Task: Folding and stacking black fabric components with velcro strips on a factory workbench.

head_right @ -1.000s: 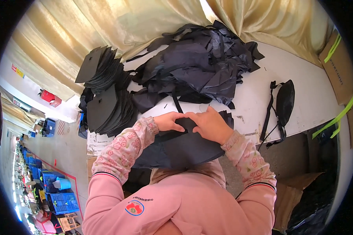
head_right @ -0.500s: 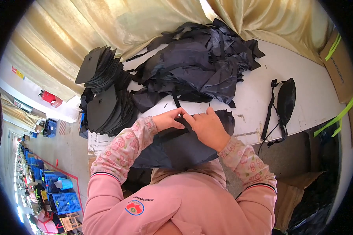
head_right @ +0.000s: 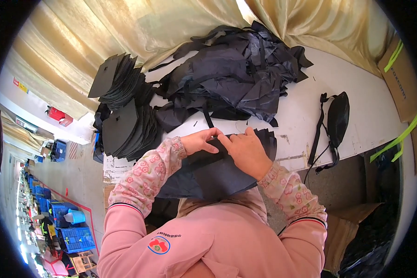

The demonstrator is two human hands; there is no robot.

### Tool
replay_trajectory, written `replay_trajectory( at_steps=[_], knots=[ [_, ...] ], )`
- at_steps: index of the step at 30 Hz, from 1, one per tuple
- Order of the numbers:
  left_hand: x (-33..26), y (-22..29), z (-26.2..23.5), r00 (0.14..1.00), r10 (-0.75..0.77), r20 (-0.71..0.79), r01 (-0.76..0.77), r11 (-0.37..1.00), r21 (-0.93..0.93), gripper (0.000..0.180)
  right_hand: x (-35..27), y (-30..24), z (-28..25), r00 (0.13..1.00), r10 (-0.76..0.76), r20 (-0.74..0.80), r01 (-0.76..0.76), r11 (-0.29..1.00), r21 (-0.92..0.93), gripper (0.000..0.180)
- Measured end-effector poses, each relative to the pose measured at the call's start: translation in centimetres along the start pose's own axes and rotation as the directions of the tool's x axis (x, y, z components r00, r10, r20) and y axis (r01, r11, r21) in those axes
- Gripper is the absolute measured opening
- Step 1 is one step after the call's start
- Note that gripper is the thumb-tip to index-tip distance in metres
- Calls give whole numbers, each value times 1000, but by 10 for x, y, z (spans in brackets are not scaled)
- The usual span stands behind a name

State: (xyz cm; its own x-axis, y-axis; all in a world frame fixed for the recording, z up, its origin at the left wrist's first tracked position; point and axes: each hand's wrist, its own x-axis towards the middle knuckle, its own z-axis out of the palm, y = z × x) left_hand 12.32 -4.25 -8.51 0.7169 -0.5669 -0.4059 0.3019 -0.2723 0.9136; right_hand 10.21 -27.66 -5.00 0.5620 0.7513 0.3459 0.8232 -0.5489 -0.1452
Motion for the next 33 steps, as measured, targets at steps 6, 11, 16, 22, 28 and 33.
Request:
replay_trajectory(
  at_steps=[6, 11, 16, 22, 28, 33],
  knots=[
    [-9, 8, 14, 878, 419, -232, -226, 790, 570, 49, 3, 12, 6, 990, 90, 107, -91, 996, 1, 52],
    [-42, -21, 78, 860, 507, 65, -212, 238, 948, 81, -3, 58, 45, 992, 122, -35, -120, 991, 62, 41],
    [-44, -70, 90, 922, 382, 66, -158, 215, 964, 93, 25, 117, 58, 952, 246, -184, -239, 969, 61, 37],
    [-42, -73, 91, 921, 381, 83, -180, 228, 957, 93, 64, 158, 96, 958, 258, -126, -266, 963, -47, 37],
    [-47, -63, 72, 856, 493, -157, -327, 750, 576, 79, 87, 111, 63, 934, 38, -355, -55, 998, -38, 18],
    [-51, -12, 24, 928, 197, -316, -372, 439, -818, 52, 69, -26, 2, 885, -310, -346, 353, 934, 66, 9]
  ],
)
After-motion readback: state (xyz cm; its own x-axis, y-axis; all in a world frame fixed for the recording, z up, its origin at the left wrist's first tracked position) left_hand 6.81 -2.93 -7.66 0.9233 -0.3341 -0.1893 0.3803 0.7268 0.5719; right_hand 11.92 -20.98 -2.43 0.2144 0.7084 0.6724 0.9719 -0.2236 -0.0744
